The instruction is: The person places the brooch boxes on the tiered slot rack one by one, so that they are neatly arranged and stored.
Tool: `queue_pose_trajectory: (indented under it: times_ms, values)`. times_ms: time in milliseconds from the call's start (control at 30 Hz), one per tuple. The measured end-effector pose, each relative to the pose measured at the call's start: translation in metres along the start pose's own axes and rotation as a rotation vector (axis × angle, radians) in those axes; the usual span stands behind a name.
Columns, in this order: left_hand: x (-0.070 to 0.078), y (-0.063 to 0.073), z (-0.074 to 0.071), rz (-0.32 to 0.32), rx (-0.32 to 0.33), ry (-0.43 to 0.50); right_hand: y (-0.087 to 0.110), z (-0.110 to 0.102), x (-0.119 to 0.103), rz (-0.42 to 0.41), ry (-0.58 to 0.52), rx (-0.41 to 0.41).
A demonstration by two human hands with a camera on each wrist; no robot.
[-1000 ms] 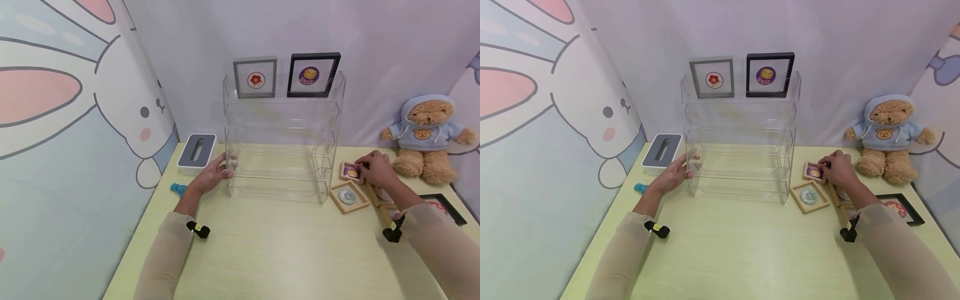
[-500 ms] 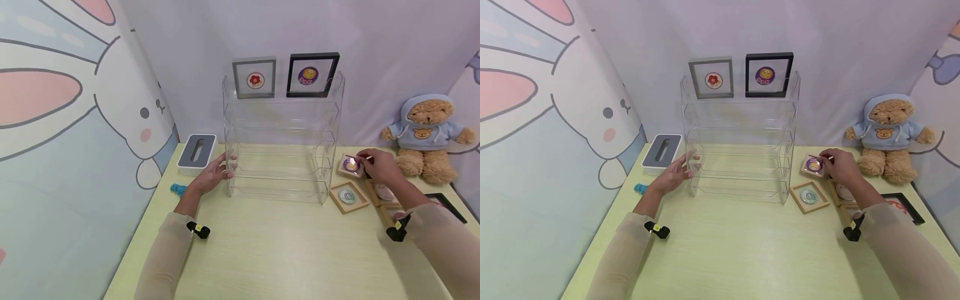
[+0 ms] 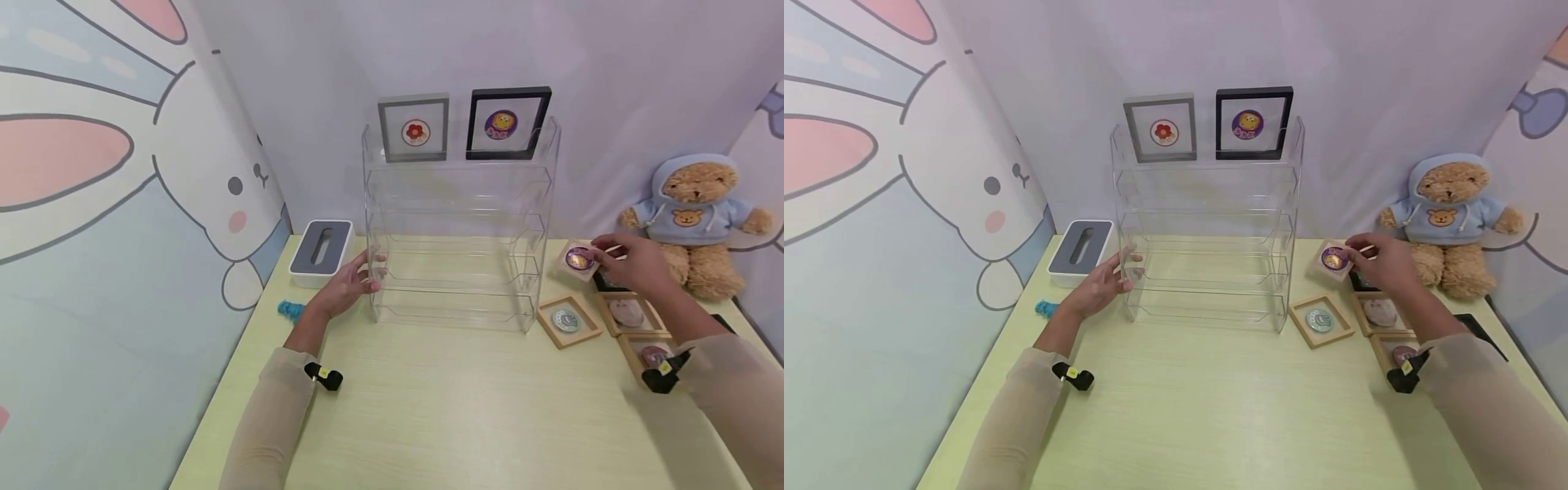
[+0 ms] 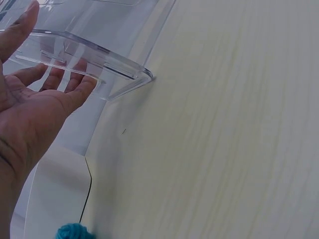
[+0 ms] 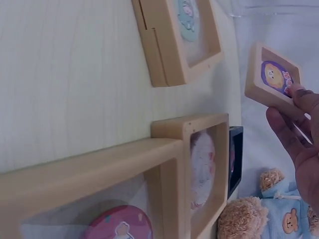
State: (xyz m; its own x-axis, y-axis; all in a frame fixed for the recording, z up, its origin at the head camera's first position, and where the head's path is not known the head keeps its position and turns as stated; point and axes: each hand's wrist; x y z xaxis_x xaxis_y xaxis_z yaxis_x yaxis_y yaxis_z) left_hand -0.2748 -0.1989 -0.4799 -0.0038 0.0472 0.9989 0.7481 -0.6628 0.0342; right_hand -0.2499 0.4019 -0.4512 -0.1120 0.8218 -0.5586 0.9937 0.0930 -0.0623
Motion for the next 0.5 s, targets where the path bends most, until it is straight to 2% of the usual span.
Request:
queue_pose_trajectory:
  times_ms: [133,300,500]
  values:
    - [0.000,0.000,0.000,0.001,-0.002,0.012,0.002,-0.007,-0.003,-0.039,-0.017,0.007]
    - [-0.001,0.000,0.000,-0.001,-0.006,0.010,0.004,-0.014,-0.008,-0.087,0.028,0.050]
    - [0.000,0.000,0.000,-0.004,-0.004,0.011,0.007,-0.033,-0.024,-0.083,0.030,0.070]
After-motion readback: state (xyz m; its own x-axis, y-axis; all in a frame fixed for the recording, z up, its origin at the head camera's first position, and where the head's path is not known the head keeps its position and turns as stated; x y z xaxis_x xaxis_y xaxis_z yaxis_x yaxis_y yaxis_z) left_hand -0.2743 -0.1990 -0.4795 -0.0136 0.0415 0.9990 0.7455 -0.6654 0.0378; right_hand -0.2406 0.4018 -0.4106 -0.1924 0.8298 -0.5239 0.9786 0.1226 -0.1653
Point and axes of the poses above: each hand's wrist, its own y-axis away from the middle knuckle, its own z-axis out of the palm, x = y × z, and after that the axes turned 7 degrees about -x, right-handed
